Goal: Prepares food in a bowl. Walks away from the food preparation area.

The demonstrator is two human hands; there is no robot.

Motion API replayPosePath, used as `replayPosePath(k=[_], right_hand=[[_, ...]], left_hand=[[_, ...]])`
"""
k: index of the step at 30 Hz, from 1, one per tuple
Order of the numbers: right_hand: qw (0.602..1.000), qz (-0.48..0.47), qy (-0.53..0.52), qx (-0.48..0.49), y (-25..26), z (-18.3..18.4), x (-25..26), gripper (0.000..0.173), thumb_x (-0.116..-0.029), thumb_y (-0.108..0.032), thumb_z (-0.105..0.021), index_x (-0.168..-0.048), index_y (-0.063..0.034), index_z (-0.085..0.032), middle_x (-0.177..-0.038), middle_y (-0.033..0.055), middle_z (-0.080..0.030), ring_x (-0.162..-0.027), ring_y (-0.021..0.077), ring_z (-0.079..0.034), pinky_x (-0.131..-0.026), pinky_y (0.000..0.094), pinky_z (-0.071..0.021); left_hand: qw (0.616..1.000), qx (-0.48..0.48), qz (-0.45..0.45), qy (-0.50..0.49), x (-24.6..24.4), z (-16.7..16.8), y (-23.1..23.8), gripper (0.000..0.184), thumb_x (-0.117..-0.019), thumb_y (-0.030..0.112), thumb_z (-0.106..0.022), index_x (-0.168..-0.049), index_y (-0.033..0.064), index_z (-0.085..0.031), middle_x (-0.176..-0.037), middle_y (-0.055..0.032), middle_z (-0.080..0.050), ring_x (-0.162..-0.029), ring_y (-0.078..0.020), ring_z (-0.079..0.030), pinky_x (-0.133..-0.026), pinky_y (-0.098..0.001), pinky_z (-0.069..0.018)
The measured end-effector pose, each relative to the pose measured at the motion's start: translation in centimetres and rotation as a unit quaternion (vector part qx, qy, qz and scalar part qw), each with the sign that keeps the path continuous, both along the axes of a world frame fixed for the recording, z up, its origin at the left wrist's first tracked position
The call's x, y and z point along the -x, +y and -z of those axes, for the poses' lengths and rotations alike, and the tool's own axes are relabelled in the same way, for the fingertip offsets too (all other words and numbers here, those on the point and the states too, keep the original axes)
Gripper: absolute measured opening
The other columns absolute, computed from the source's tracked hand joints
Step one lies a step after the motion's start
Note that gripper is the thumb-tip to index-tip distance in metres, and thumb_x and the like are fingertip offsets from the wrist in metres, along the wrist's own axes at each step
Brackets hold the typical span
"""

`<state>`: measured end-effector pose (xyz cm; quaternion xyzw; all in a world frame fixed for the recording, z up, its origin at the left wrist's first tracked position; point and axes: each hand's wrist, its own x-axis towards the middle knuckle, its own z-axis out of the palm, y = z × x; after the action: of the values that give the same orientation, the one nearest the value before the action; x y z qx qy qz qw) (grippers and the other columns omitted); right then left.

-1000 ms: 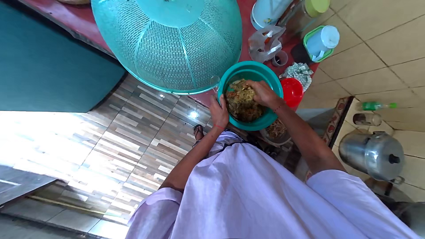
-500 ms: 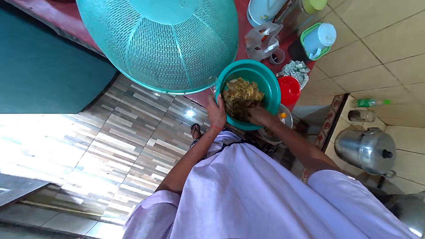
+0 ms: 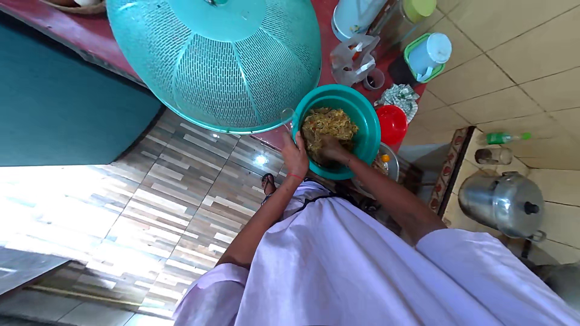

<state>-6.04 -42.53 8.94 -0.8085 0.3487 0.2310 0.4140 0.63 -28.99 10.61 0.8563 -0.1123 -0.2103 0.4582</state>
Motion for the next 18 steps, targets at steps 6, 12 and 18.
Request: replayPosePath(k=[6,12,18], right_hand=[[0.998,0.018,-0.049,-0.046,-2.4,-3.6,0.3,0.059,-0.0896,-0.021,-0.081,-0.141,-0.0015,-0.059,-0.133,0.0265,-0.063,-0.124,0.0389,-0.061,-0.106,0.0589,-0.0473],[0.993,-0.077,-0.085,-0.042,-5.8,-8.3,0.3,0.050,-0.0914,0.005,-0.064,-0.140,-0.0069,-0.059,-0.144,0.0184,-0.058,-0.135,0.0326,-0.055,-0.112,0.0543,-0.0438],[0.979,-0.119,-0.109,0.126,-5.7,-7.8,0.1,0.041,-0.0916,0.000,-0.068,-0.132,-0.0005,-0.064,-0.124,0.0241,-0.069,-0.116,0.0419,-0.066,-0.102,0.0592,-0.0495]], left_hand=[[1.000,0.003,0.008,0.001,-0.3,0.0,0.3,0.041,-0.1111,0.025,-0.041,-0.128,-0.0100,-0.052,-0.091,-0.0268,-0.067,-0.084,-0.0399,-0.069,-0.080,-0.0553,-0.0547],[1.000,-0.001,0.018,0.007,-0.3,-0.4,0.4,0.040,-0.1115,0.024,-0.040,-0.128,-0.0105,-0.051,-0.095,-0.0273,-0.066,-0.088,-0.0406,-0.069,-0.083,-0.0559,-0.0538],[1.000,0.003,0.015,0.000,-0.3,-0.3,0.3,0.040,-0.1116,0.025,-0.039,-0.126,-0.0102,-0.052,-0.093,-0.0265,-0.066,-0.086,-0.0388,-0.068,-0.082,-0.0539,-0.0541]])
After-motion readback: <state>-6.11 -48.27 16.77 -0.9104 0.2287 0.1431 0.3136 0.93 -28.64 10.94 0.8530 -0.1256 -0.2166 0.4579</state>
